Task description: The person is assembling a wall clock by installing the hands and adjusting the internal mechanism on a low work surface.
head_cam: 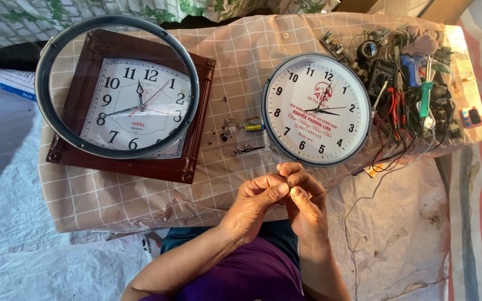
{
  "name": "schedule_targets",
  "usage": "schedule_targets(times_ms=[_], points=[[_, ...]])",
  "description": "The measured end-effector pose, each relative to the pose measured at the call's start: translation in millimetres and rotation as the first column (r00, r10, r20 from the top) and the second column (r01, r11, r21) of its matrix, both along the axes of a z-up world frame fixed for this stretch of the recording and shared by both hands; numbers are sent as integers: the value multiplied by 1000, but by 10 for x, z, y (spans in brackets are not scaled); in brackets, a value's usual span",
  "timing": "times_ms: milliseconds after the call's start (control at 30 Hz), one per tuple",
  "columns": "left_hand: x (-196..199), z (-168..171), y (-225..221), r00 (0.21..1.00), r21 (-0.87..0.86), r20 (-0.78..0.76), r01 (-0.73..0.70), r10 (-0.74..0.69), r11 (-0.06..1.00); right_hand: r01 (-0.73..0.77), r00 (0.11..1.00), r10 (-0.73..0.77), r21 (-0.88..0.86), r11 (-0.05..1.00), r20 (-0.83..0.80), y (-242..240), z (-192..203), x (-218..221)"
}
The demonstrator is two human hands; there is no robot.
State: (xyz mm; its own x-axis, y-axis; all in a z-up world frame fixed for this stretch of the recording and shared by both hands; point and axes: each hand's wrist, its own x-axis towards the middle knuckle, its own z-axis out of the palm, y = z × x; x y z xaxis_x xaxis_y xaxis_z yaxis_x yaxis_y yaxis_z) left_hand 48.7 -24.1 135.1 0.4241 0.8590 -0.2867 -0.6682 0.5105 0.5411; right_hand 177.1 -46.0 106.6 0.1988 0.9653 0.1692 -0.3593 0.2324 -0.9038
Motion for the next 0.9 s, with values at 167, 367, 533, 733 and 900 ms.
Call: schedule_targets(times_ms=[167, 367, 533, 733, 900], points=[[-4, -70, -31, 1000, 35, -11, 1, -1, 999, -77, 978, 66, -49, 996, -196, -29, -26, 0], [-57, 20, -24, 1000, 96, -28, -3, 6, 995, -132, 952, 112, -50, 990, -285, -16, 46, -26], [-64, -28, -43, 999, 130, -45, -4, 10, 991, -152, 936, 127, -51, 987, -328, -35, -5, 3], [-61, -49, -80, 998, 167, -55, -19, 28, 986, -166, 923, 130, -71, 984, -362, -78, -128, 82], [-55, -79, -109, 997, 219, -62, -31, 45, 975, -193, 917, 155, -70, 979, -367, -103, -129, 100]])
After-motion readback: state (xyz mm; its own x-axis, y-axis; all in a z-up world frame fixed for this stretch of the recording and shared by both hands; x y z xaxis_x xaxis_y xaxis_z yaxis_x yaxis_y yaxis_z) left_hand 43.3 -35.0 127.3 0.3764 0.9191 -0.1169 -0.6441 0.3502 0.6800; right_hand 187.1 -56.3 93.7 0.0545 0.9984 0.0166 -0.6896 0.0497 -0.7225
